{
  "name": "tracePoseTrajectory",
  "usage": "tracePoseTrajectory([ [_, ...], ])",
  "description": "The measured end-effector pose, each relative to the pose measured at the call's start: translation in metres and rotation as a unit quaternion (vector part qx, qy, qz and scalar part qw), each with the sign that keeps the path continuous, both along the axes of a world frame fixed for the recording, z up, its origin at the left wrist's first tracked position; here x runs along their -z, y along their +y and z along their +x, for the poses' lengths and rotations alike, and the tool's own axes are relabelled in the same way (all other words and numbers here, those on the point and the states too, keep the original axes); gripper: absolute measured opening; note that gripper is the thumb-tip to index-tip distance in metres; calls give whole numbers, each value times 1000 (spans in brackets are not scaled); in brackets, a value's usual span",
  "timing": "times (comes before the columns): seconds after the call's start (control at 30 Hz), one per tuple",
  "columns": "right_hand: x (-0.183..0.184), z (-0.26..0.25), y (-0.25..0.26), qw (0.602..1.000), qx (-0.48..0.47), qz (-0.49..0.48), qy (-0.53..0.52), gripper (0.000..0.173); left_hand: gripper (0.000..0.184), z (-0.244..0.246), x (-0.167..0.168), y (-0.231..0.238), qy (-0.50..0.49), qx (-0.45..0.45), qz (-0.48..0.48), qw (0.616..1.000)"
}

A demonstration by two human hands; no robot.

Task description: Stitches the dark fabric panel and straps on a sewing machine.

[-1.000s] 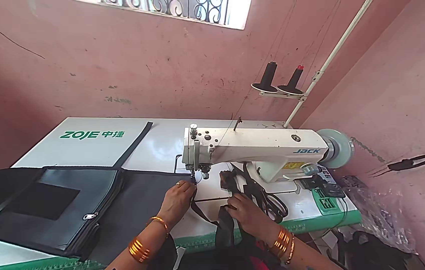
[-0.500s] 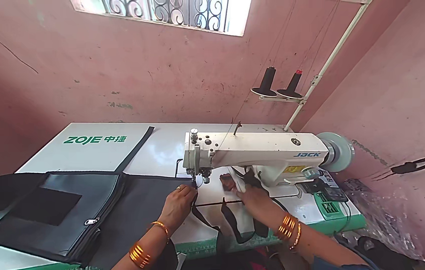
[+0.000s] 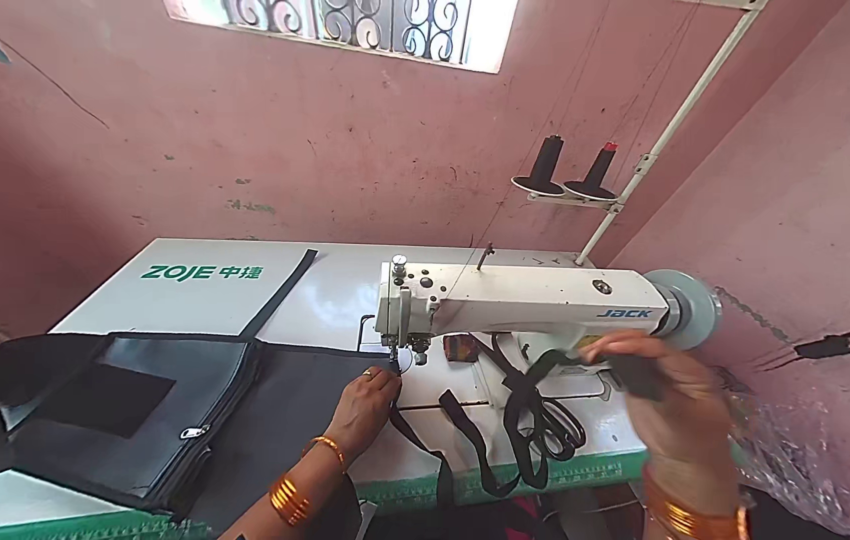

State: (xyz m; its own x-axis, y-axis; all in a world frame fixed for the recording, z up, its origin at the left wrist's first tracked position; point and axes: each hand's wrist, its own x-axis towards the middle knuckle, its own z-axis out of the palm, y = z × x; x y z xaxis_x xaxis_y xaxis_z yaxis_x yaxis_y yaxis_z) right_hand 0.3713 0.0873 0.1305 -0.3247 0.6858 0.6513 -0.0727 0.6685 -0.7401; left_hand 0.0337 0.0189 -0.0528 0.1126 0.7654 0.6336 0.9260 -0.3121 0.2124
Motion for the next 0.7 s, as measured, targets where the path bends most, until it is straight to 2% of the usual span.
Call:
tracePoseTrajectory([
  [0.07,19,-56,0,980,-136,-115,-87,13,13,-6,-3,2,-10,12,-7,1000],
  [0.1,34,-87,4,955,-156,-186,-170,9,13,-11,-5,5,-26,20,-3,999],
  [0.13,48,-116,13,919,-137,-240,-281,8,14,-16,-7,7,-46,29,6,998],
  [0.2,73,-163,33,839,-62,-250,-479,18,15,-29,-11,13,-69,42,28,996],
  [0.27,74,-191,41,776,-21,-215,-593,31,16,-40,-13,21,-53,62,47,996],
  [0.3,69,-199,39,762,-14,-203,-615,39,16,-44,-17,25,-37,78,52,995],
  [0.33,69,-204,38,772,-13,-190,-606,47,15,-47,-21,29,-19,93,58,994],
  [0.37,71,-207,34,799,-13,-177,-575,50,16,-49,-23,31,-2,108,59,992],
  [0.43,81,-211,29,839,2,-159,-521,46,18,-46,-26,27,29,143,49,988],
  [0.5,89,-215,34,826,-6,-162,-539,42,17,-36,-21,17,62,173,37,982],
  [0.57,89,-206,35,808,-46,-186,-557,34,17,-25,-8,4,74,152,22,985],
  [0.63,66,-182,20,815,-83,-169,-548,34,17,-20,-8,-5,73,114,2,991],
  [0.67,55,-160,7,853,-81,-119,-502,33,18,-15,-6,-9,67,99,-3,993],
  [0.7,51,-135,-2,905,-44,-27,-423,27,19,-11,-4,-12,57,86,-5,995],
])
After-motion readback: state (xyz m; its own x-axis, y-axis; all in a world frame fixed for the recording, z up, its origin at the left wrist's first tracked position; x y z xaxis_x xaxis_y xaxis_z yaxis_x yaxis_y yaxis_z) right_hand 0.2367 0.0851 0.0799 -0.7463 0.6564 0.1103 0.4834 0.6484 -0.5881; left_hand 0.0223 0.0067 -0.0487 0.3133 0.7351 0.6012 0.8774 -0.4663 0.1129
